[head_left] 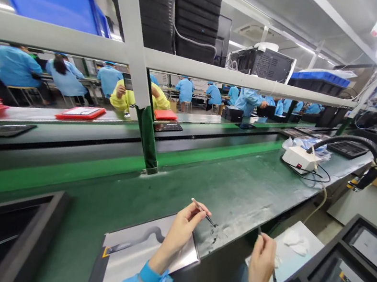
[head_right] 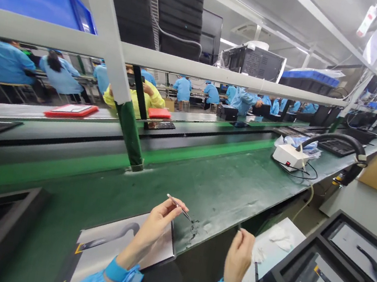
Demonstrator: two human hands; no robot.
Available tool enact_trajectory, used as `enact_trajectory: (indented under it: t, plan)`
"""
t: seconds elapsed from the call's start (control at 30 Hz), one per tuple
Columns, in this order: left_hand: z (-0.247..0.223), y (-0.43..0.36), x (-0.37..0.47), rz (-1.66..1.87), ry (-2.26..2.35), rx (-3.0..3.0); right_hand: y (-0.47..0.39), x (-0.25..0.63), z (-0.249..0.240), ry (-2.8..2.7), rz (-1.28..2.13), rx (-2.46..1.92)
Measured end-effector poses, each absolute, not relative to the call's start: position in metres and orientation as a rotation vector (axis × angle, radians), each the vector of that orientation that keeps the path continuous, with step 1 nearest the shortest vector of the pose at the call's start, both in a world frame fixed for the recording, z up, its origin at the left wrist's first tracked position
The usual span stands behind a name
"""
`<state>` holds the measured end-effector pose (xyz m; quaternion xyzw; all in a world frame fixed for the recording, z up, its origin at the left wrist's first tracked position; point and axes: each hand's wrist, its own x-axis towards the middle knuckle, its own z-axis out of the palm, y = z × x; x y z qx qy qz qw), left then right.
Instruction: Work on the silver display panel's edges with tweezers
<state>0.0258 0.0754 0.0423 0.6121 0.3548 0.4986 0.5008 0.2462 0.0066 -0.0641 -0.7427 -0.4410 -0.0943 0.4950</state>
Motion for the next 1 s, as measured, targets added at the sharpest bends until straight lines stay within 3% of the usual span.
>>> enact_trajectory:
  t: [0.13,0.27,0.7,1.0]
  plan:
    - [0.045,0.078,0.027,1.189,0.841,1.561,0.008,0.204,-0.009,-1.476,-0.086,-1.434]
    - [0.048,0.076,0.026,1.204,0.848,1.612,0.012,0.185,0.013,-1.612,-0.034,-1.264]
    - [0.056,0.067,0.032,1.298,0.860,1.665,0.025,0.181,0.023,-1.830,-0.157,-1.297]
    - [0.098,0.083,-0.011,1.731,0.933,1.453,0.029,0.209,-0.008,-1.793,-0.099,-1.388]
